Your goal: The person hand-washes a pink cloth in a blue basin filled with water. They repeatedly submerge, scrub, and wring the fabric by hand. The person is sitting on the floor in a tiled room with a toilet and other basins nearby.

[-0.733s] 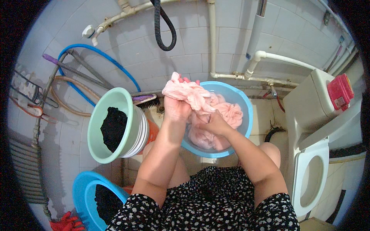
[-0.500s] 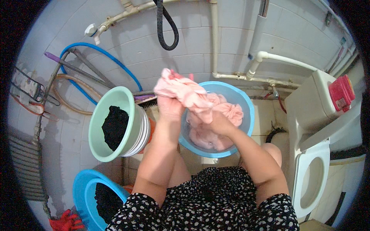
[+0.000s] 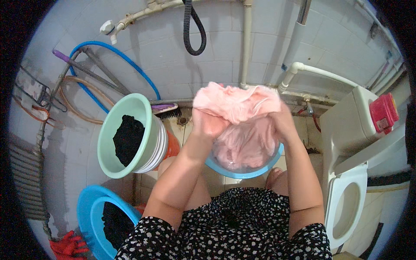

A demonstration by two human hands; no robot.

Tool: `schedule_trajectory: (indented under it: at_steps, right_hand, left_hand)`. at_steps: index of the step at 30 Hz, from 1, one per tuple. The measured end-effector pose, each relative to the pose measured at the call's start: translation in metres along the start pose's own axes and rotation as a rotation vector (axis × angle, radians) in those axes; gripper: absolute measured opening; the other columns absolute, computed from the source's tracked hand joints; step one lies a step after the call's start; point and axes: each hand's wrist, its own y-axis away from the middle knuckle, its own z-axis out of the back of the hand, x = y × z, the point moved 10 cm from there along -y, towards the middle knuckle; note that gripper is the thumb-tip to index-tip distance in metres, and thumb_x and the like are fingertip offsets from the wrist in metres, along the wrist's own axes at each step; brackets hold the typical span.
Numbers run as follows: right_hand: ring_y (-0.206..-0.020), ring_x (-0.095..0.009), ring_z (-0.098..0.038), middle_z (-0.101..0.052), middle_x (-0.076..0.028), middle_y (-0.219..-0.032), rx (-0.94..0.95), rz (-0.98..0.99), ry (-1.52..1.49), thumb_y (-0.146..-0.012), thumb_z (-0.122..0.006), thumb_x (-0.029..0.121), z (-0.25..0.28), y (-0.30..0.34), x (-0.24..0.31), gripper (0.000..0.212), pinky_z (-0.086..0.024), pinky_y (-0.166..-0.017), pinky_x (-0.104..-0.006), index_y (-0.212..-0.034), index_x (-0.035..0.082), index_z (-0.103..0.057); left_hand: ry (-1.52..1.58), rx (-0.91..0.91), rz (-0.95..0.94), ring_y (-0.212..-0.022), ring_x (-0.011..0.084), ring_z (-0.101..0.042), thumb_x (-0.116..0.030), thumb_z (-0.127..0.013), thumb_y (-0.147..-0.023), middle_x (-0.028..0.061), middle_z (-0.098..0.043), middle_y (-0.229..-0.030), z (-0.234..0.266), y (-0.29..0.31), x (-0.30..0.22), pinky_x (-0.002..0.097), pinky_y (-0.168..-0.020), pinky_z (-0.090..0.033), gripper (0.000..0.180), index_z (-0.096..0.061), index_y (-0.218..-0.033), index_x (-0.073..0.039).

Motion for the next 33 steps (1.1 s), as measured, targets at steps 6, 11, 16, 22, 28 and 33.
schedule_trajectory:
  at_steps: [6,11,16,22,28,33]
  right_hand:
    - [-0.107,-0.021,-0.053,-0.052,-0.012,-0.121,0.102,-0.199,-0.029,-0.061,-0.060,-0.010,-0.001,-0.006,-0.051,0.076,-0.044,-0.090,-0.0311,-0.132,0.002,-0.037]
    - [-0.107,-0.018,-0.051,-0.052,-0.011,-0.120,0.185,-0.206,-0.166,-0.069,-0.075,0.010,-0.038,0.015,-0.025,0.060,-0.045,-0.087,-0.0311,-0.122,0.000,-0.047]
    - [-0.108,-0.020,-0.050,-0.051,-0.016,-0.120,-0.076,-0.068,0.151,-0.074,-0.073,0.014,-0.015,-0.002,-0.052,0.043,-0.041,-0.091,-0.0346,-0.111,0.000,-0.056]
    - [-0.102,-0.021,-0.053,-0.056,-0.016,-0.112,-0.196,0.315,0.147,-0.082,-0.062,0.010,-0.070,0.053,0.011,0.024,-0.041,-0.089,-0.0327,-0.102,0.002,-0.054]
    - [-0.092,-0.016,-0.055,-0.060,-0.012,-0.102,-0.351,0.172,-0.112,-0.086,-0.056,0.007,-0.037,0.038,0.010,0.012,-0.045,-0.081,-0.0290,-0.095,0.001,-0.050]
    - [-0.091,-0.016,-0.055,-0.061,-0.010,-0.096,-0.422,-0.023,0.002,-0.085,-0.058,0.012,-0.045,0.052,0.022,0.014,-0.044,-0.081,-0.0284,-0.093,0.001,-0.054]
  left_hand:
    - [-0.104,-0.097,-0.024,-0.100,0.0259,-0.055,-0.040,-0.042,-0.091,0.0111,-0.061,-0.096,0.032,-0.015,0.002,0.0452,-0.094,-0.040,0.037,-0.059,-0.097,-0.007]
    - [-0.241,-0.257,0.108,-0.097,0.0250,-0.057,-0.032,-0.049,-0.089,0.0107,-0.060,-0.103,0.084,-0.019,0.030,0.0391,-0.087,-0.046,0.031,-0.057,-0.103,-0.006]
    - [-0.253,-0.423,0.162,-0.091,0.0219,-0.061,-0.033,-0.048,-0.087,0.0089,-0.063,-0.099,0.080,0.001,0.094,0.0358,-0.080,-0.050,0.033,-0.059,-0.104,-0.006]
    - [-0.445,-0.478,0.087,-0.088,0.0185,-0.060,-0.039,-0.048,-0.088,0.0067,-0.062,-0.096,0.080,-0.004,0.055,0.0320,-0.077,-0.049,0.040,-0.058,-0.109,-0.006]
    - [-1.409,-0.373,0.082,-0.103,0.0178,-0.054,-0.044,-0.040,-0.093,0.0109,-0.056,-0.114,0.084,-0.024,0.047,0.0316,-0.087,-0.044,0.049,-0.052,-0.119,-0.004]
    - [-0.520,-0.272,0.197,-0.116,0.0244,-0.048,-0.046,-0.044,-0.091,0.0143,-0.047,-0.127,0.076,-0.017,0.076,0.0369,-0.096,-0.040,0.053,-0.044,-0.127,-0.008]
